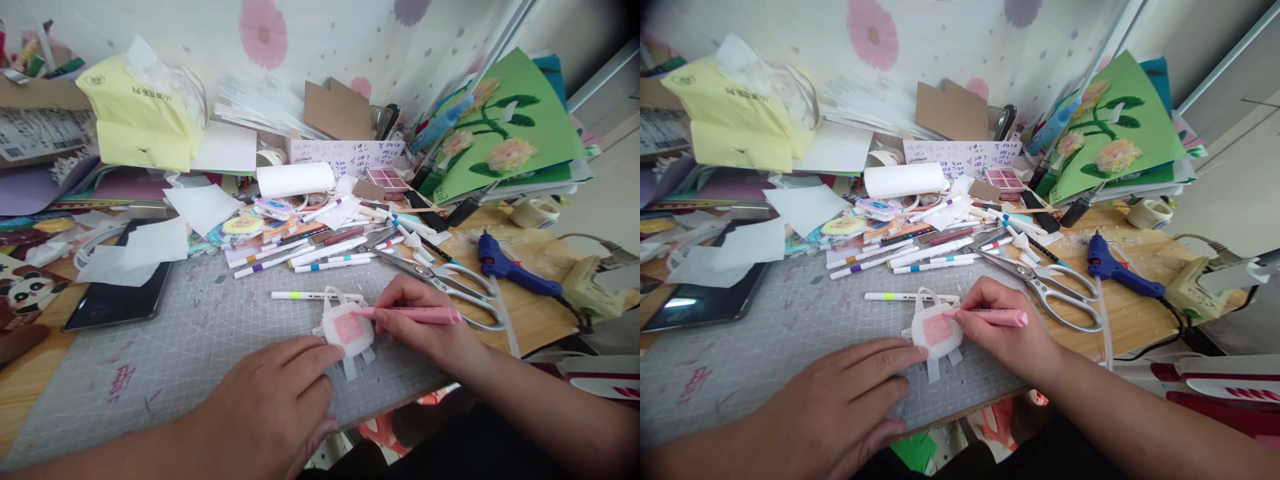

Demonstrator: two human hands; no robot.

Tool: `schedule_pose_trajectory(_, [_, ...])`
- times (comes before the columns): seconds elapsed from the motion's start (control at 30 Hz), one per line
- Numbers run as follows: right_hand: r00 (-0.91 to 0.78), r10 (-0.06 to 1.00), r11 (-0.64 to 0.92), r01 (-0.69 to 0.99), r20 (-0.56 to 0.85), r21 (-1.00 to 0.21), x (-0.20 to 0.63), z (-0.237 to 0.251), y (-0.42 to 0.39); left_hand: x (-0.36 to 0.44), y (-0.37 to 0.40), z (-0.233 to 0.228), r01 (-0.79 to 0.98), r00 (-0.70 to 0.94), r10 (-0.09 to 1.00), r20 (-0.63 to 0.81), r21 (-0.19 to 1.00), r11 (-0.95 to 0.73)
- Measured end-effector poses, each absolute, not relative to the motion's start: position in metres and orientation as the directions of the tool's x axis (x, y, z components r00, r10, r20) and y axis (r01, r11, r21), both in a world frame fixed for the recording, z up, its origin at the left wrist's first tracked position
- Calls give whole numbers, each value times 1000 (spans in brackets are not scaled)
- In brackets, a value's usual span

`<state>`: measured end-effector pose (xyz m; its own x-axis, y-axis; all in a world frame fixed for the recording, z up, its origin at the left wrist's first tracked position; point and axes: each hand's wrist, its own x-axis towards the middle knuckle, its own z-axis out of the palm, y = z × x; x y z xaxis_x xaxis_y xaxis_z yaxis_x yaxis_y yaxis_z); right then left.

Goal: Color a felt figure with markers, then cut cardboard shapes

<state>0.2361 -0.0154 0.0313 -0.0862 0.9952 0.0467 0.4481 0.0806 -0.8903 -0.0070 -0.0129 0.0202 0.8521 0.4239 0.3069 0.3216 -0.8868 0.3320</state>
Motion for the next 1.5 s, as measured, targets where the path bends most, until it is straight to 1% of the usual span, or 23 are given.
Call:
schedule_pose_trajectory(0.1, [-83,996,74,458,41,-886,238,30,-16,-6,-12,20,334,861,430,271,337,-880])
schedule_pose_trajectory(0.2, [-72,997,49,433,20,-900,239,29,-16,-6,-11,16,300,861,407,305,343,-890])
schedule_pose_trajectory(0.27, [-64,998,27,413,1,-910,240,29,-16,-6,-11,16,300,850,411,329,339,-892])
schedule_pose_trajectory(0.33, [-57,998,13,408,-11,-913,240,31,-15,-7,-11,18,306,851,414,322,336,-891])
schedule_pose_trajectory(0.43, [-52,999,18,426,-5,-905,239,34,-15,-7,-12,22,333,857,431,281,336,-881])
schedule_pose_trajectory(0.6, [-64,998,7,455,-24,-891,241,36,-18,-8,-13,15,291,850,414,327,365,-885])
schedule_pose_trajectory(0.7, [-77,996,4,455,-35,-890,242,34,-20,-9,-13,10,292,849,420,320,379,-878])
schedule_pose_trajectory(0.8, [-83,996,22,442,-17,-897,243,31,-21,-9,-13,11,291,851,419,318,377,-879])
schedule_pose_trajectory(0.87, [-83,996,28,443,-10,-896,243,31,-21,-9,-12,15,297,856,417,305,371,-880])
schedule_pose_trajectory(1.0, [-91,995,18,455,-27,-890,242,32,-21,-8,-13,24,328,875,424,235,357,-874])
schedule_pose_trajectory(1.13, [-87,996,33,442,-6,-896,239,31,-22,-8,-12,24,316,865,424,268,365,-876])
schedule_pose_trajectory(1.3, [-111,994,27,435,-24,-900,233,36,-23,-8,-12,15,291,854,418,309,382,-877])
schedule_pose_trajectory(1.5, [-154,988,50,426,-18,-903,230,36,-23,-9,-13,13,290,855,419,307,387,-875])
